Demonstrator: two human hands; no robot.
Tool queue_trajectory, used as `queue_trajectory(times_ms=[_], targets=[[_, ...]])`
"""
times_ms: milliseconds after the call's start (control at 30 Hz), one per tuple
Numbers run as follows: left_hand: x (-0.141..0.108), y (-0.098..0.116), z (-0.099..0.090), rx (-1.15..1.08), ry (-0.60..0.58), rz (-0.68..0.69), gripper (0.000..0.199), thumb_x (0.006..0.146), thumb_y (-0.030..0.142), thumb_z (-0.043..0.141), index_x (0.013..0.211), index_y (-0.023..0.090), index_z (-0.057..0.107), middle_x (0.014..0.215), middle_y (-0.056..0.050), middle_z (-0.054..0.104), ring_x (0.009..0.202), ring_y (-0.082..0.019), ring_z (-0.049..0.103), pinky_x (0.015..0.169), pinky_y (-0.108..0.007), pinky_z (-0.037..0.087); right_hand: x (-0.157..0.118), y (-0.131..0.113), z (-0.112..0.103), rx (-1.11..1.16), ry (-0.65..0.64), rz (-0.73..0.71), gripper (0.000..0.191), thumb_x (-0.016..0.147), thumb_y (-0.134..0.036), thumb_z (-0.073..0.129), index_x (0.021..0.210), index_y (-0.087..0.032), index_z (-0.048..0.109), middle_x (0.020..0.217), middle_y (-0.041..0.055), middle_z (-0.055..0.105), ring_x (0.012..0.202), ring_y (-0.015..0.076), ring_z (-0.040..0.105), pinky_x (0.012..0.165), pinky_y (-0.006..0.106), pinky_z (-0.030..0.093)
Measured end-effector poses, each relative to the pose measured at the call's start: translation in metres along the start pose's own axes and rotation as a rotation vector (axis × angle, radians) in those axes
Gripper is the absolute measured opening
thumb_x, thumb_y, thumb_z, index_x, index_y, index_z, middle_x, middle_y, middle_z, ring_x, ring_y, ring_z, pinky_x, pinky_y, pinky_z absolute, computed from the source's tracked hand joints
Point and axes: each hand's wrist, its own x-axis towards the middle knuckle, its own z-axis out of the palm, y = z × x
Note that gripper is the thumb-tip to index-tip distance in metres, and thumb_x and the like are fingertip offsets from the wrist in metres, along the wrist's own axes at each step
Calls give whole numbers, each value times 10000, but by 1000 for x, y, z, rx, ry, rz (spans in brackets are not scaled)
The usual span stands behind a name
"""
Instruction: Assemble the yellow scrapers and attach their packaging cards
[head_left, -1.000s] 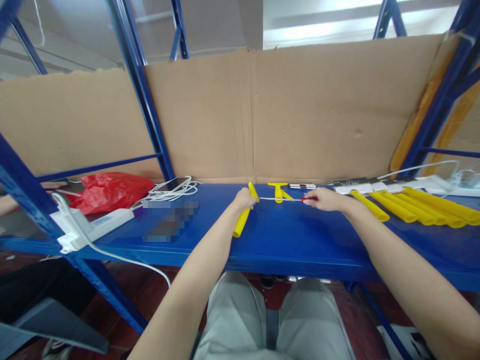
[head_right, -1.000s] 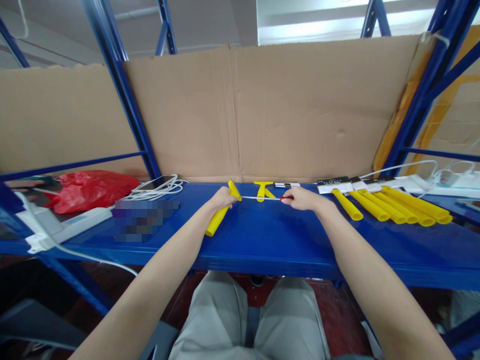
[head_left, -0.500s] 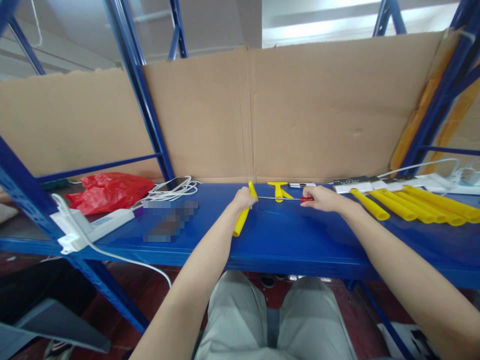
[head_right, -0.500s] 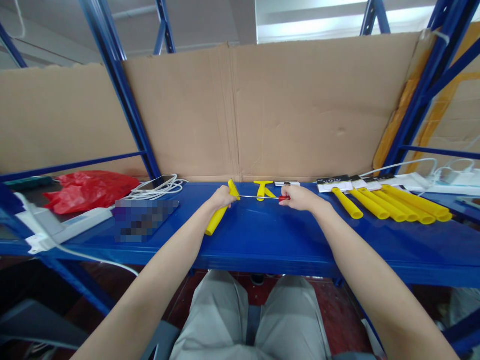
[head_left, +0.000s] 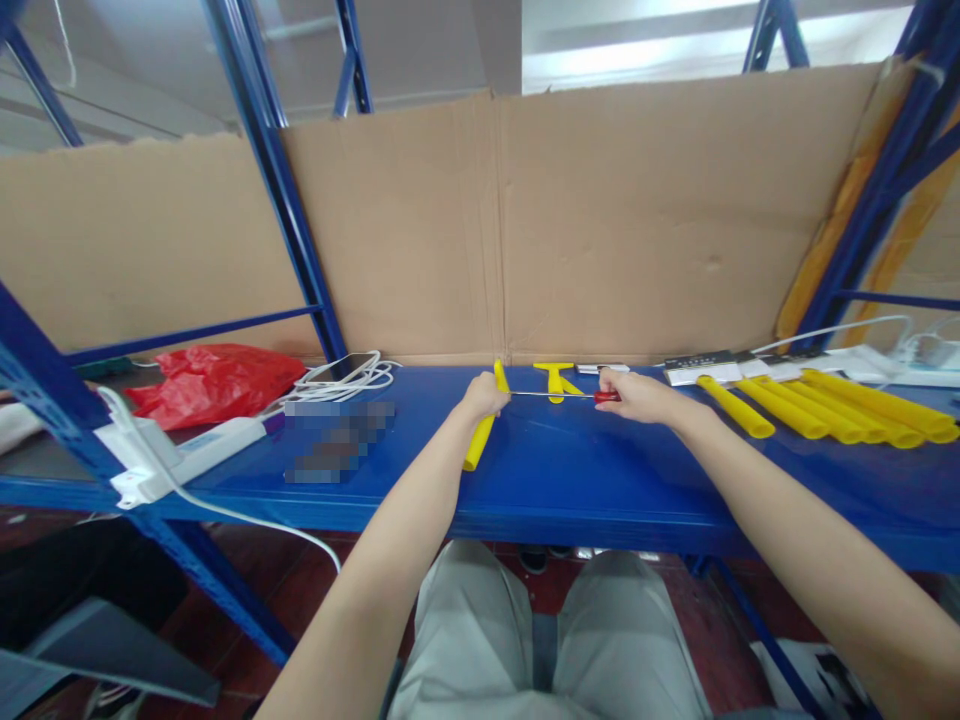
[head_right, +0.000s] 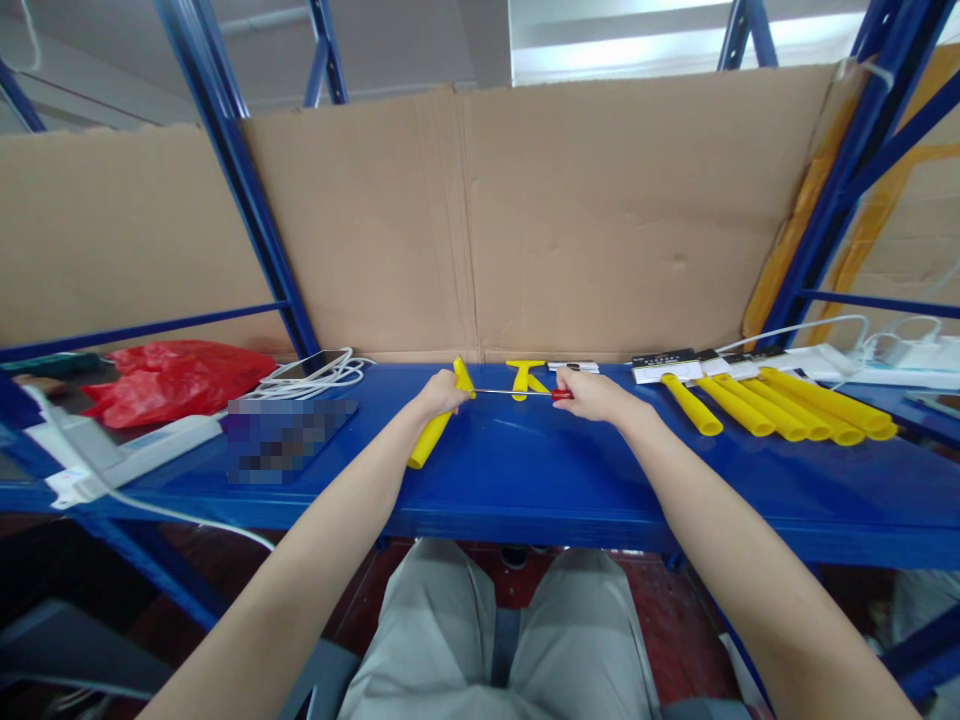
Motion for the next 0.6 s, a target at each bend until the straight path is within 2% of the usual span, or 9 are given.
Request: queue_trajectory(times_ms=[100, 233, 333, 467, 600], targets=[[0, 0, 0, -4, -6, 1, 89, 718, 112, 627, 771, 60, 676, 749, -157, 709, 711, -210, 684, 579, -217, 482, 0, 0, 0, -32, 0, -17, 124, 817, -333, 511, 781, -218, 541, 714, 49, 632, 618, 166, 538, 542, 259, 329], [1, -1, -1, 12, -3, 13, 112, 722, 107, 615, 795, 51, 680, 750, -161, 708, 706, -215, 686, 580, -226, 486, 1, 0, 1, 38, -87, -37, 213, 862, -344, 438, 779, -209, 581, 774, 73, 665, 671, 181, 578, 590, 271, 370], [2, -2, -1, 20, -10, 23, 119, 724, 101, 601, 794, 45, 680, 758, -168, 708, 701, -222, 687, 567, -229, 484, 3, 2, 6, 68, -113, -14, 203, 842, -370, 474, 795, -206, 584, 796, 66, 670, 674, 174, 581, 592, 263, 380], [3, -2, -1, 17, -19, 31, 116, 723, 95, 589, 774, 44, 680, 768, -174, 708, 700, -224, 687, 561, -232, 482, 3, 5, 12, 52, -78, -10, 179, 759, -372, 587, 831, -211, 558, 757, 37, 650, 628, 155, 551, 553, 245, 363], [2, -1, -2, 4, -19, 25, 91, 718, 99, 607, 745, 44, 675, 751, -178, 704, 701, -230, 687, 577, -239, 490, 2, 2, 9, 15, -29, -16, 109, 776, -317, 556, 795, -210, 565, 753, 40, 644, 620, 153, 542, 547, 247, 347]])
